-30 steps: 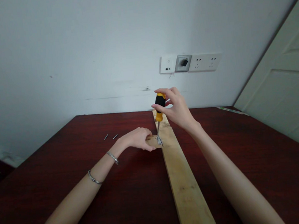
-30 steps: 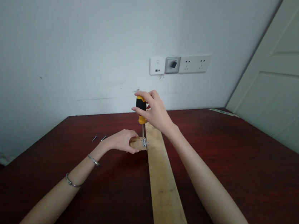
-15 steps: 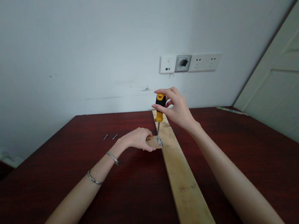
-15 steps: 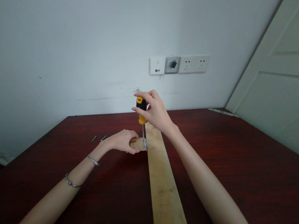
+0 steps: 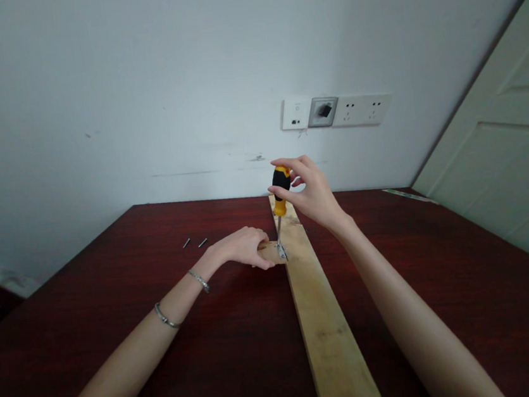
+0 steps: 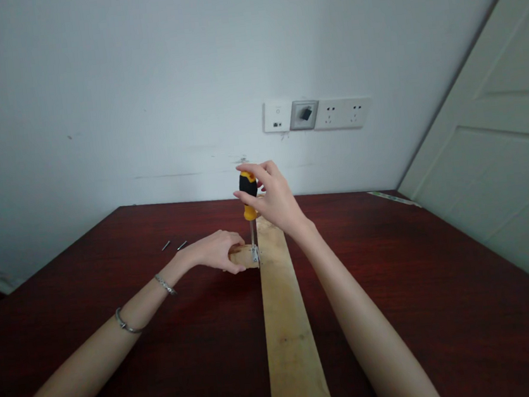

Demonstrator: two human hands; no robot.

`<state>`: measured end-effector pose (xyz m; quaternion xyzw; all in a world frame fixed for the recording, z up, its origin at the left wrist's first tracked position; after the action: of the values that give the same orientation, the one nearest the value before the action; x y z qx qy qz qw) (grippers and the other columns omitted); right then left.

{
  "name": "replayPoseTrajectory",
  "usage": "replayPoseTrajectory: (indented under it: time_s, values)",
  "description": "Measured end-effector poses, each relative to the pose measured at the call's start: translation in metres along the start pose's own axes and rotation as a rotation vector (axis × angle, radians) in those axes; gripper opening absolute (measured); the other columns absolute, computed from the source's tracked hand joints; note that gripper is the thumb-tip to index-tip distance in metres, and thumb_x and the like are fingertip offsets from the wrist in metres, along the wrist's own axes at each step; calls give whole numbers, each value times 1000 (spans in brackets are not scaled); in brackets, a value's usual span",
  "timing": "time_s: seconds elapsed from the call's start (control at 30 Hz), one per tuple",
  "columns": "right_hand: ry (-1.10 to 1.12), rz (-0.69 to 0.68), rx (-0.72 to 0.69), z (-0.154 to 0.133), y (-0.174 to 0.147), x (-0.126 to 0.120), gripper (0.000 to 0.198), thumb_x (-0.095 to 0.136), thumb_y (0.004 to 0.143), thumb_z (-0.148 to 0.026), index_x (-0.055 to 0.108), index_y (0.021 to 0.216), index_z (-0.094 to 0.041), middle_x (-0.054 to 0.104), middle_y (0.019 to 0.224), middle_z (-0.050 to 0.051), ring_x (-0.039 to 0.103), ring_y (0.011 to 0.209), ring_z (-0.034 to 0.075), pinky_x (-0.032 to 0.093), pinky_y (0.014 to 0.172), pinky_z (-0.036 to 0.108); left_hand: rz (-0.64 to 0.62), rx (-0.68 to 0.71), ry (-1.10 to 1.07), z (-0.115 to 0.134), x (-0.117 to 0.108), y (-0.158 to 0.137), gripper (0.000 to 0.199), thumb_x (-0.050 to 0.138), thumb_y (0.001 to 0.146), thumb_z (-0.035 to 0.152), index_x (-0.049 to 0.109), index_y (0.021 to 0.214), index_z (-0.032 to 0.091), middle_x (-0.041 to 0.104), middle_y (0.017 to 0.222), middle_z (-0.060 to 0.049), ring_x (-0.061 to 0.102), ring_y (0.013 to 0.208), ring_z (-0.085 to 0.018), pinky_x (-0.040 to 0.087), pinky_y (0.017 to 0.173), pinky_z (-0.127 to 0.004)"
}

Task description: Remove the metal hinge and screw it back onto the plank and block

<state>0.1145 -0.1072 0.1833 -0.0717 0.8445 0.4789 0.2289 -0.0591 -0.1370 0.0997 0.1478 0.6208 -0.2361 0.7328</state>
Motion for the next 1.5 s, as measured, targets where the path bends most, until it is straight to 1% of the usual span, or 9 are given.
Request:
replayPoseTrajectory:
  time_s: [0.23, 0.33, 0.47, 0.6, 0.8, 0.93, 1.2, 1.3, 1.5]
  values:
    - [1, -9, -25, 2, -2, 0, 48, 56, 75, -15, 56, 122, -24, 61, 116, 8, 60, 97, 22, 54, 77, 37, 6, -19, 17, -8, 5, 2, 49, 64, 67, 56, 66, 93, 15, 67, 86, -6, 57, 71, -16, 33, 58, -25]
    - [-4, -34, -14, 3, -2, 0, 43, 58, 78, -19, 57, 121, -24, 62, 116, 8, 60, 97, 22, 54, 78, 38, 3, -27, 4, -10, 6, 3, 49, 64, 67, 57, 67, 92, 15, 68, 86, -6, 58, 70, -16, 34, 59, -25]
    - [-43, -54, -23, 4, -1, 0, 38, 64, 82, -31, 59, 119, -24, 62, 113, 8, 60, 88, 20, 53, 76, 37, -5, -30, 13, -9, 6, 2, 48, 65, 66, 55, 67, 92, 15, 68, 85, -6, 58, 69, -16, 34, 59, -25]
    - [-68, -52, -27, 6, 0, -1, 36, 63, 82, -26, 59, 117, -24, 63, 111, 7, 59, 84, 19, 53, 76, 37, -17, -38, 17, -8, 6, 3, 46, 65, 67, 53, 67, 92, 15, 68, 84, -5, 58, 69, -16, 33, 58, -25]
    - [-77, -67, -6, 9, -1, 0, 45, 57, 78, -18, 56, 123, -23, 63, 118, 10, 60, 98, 24, 52, 80, 40, -13, -49, 31, -10, 7, 3, 47, 66, 66, 52, 67, 93, 14, 68, 86, -5, 58, 71, -17, 34, 59, -24]
    - [-75, -93, 13, 7, -2, 0, 49, 54, 75, -14, 56, 123, -22, 63, 115, 10, 60, 100, 25, 52, 81, 42, -13, -51, 37, -12, 8, 4, 47, 66, 67, 53, 67, 94, 15, 69, 87, -6, 59, 72, -17, 34, 59, -25]
    - [-177, -107, 23, 7, -3, 0, 37, 62, 85, -36, 60, 120, -24, 58, 102, 8, 59, 89, 23, 50, 81, 40, -12, -74, 22, -15, 9, 4, 45, 66, 66, 50, 68, 93, 15, 69, 86, -5, 59, 71, -17, 34, 58, -24]
    - [-187, -88, 7, 7, -2, -1, 34, 63, 85, -32, 61, 117, -23, 57, 100, 8, 58, 86, 21, 50, 81, 39, -4, -74, 32, -14, 9, 4, 45, 67, 65, 50, 68, 94, 15, 69, 86, -5, 60, 72, -17, 34, 58, -24]
    - [-155, -64, -22, 10, 0, 0, 47, 61, 82, -22, 52, 128, -20, 61, 113, 11, 58, 98, 24, 50, 82, 40, 10, -82, 13, -15, 10, 3, 45, 66, 66, 50, 68, 94, 15, 70, 86, -5, 61, 73, -17, 35, 60, -24]
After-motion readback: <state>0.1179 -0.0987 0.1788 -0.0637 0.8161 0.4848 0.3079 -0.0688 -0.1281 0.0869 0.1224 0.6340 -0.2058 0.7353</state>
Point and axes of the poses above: each hand's wrist, its own y-axis towards the middle knuckle, its own x-axis out of the palm, z = x × y, the point moved 2 cm from there along y, towards the middle knuckle
